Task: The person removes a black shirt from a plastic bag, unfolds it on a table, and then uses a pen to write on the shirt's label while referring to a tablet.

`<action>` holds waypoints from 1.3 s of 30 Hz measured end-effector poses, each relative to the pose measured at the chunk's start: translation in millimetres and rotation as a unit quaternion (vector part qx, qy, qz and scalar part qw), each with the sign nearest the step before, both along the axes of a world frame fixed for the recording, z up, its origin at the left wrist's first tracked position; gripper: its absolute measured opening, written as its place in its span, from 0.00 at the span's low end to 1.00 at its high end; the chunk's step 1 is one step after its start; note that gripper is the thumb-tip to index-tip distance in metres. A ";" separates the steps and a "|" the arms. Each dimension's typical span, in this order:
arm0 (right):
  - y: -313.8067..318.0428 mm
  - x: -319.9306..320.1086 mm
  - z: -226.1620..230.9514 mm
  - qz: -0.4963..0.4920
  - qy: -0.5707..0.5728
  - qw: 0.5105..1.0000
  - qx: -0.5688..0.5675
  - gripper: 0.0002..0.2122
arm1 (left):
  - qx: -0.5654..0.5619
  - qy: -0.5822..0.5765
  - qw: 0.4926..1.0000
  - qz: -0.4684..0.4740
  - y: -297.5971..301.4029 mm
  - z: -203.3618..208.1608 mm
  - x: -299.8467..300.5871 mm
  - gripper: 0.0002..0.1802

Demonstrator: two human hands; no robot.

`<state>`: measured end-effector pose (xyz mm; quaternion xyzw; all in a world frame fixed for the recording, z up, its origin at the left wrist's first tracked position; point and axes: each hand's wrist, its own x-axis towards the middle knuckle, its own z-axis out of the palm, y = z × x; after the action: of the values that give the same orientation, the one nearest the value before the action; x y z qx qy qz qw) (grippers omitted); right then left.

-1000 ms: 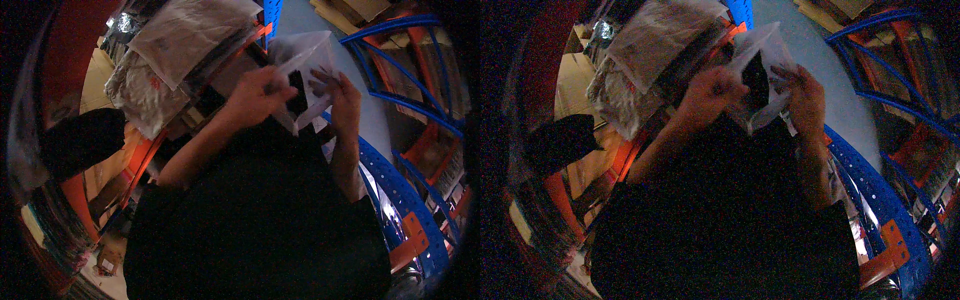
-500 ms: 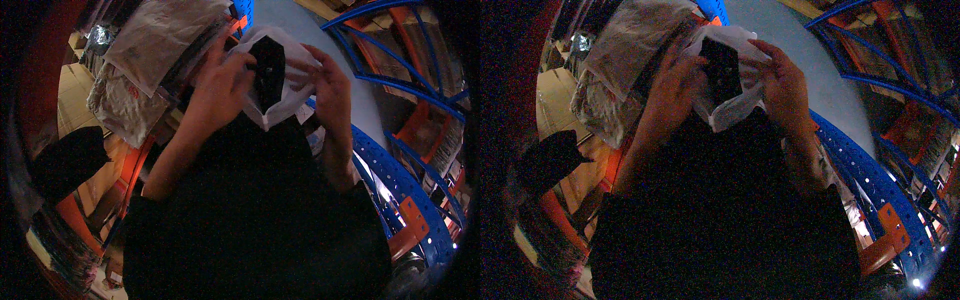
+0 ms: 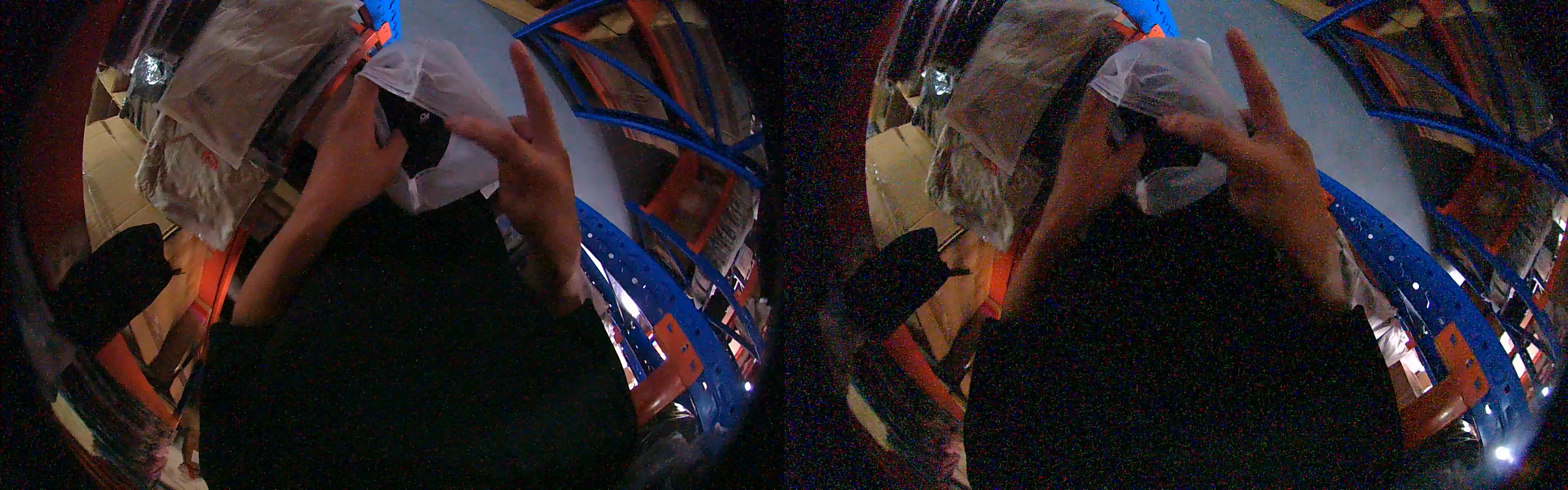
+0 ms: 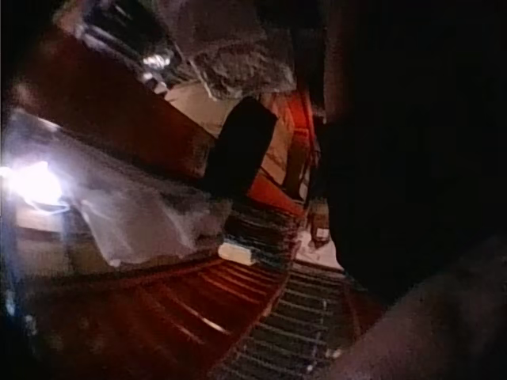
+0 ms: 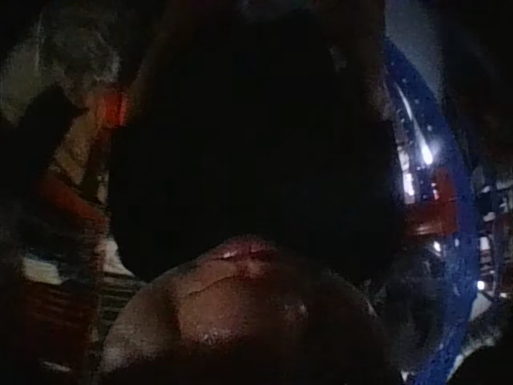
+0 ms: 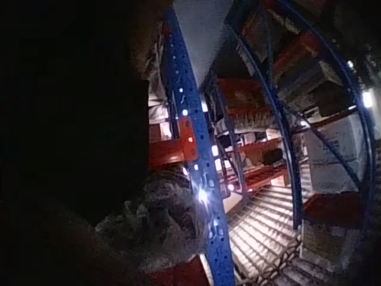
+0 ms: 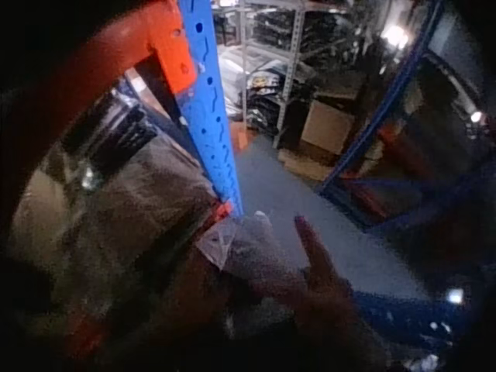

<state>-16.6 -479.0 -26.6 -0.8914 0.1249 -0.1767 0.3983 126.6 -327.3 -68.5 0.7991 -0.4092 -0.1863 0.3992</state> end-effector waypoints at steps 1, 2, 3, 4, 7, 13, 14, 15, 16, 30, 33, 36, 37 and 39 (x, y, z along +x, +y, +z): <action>-3.2 0.5 -1.8 0.022 0.004 0.999 -0.040 0.23 | -0.002 0.003 1.000 0.005 -0.7 6.0 -1.0 0.34; -3.3 1.8 -0.6 0.035 0.037 0.997 -0.066 0.22 | -0.002 0.009 1.000 0.003 -1.2 12.4 -1.3 0.34; -3.6 3.5 0.5 0.049 0.070 0.992 -0.092 0.21 | -0.002 0.014 1.000 0.002 -1.9 18.8 -1.2 0.33; -1.2 6.5 2.6 0.052 0.132 0.984 -0.103 0.21 | -0.002 0.020 1.000 0.000 -2.4 22.5 -1.3 0.32; 3.8 11.2 -11.7 0.038 0.171 0.975 -0.136 0.19 | -0.067 0.006 0.998 -0.009 -3.7 26.1 -1.0 0.29; 5.6 28.9 -25.9 0.063 0.272 0.958 -0.067 0.12 | 0.072 -0.041 0.995 -0.058 6.7 21.4 6.2 0.18; 6.0 32.8 -20.8 0.067 0.308 0.947 -0.060 0.10 | 0.072 -0.058 0.995 -0.040 8.2 18.8 7.2 0.17; 6.2 31.9 -16.5 0.073 0.274 0.957 -0.057 0.09 | 0.071 -0.075 0.994 -0.023 8.9 15.2 8.9 0.16; 6.4 27.4 -11.4 0.078 0.239 0.966 -0.055 0.08 | 0.070 -0.093 0.993 -0.006 9.3 13.4 10.9 0.15; -1.9 3.8 15.2 0.087 0.157 0.983 -0.039 0.09 | 0.089 -0.094 0.992 -0.006 3.1 29.4 22.8 0.23; -0.9 5.4 19.2 0.085 0.181 0.980 -0.007 0.07 | 0.086 -0.063 0.994 -0.009 2.1 30.4 22.7 0.25; -4.3 6.1 20.1 0.107 0.203 0.973 -0.027 0.06 | 0.072 -0.021 0.996 -0.051 3.5 28.3 23.9 0.28; -6.8 6.8 12.2 0.113 0.197 0.973 -0.052 0.06 | 0.067 -0.004 0.995 -0.072 3.9 27.7 24.7 0.29; -6.8 11.0 9.2 0.099 0.182 0.977 -0.055 0.10 | 0.049 0.066 0.993 -0.088 3.8 29.1 25.9 0.31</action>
<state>-5.6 -485.8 -17.4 -0.9370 0.0967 0.0222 0.3349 152.6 -323.5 -39.4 0.7647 -0.4405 -0.2932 0.3677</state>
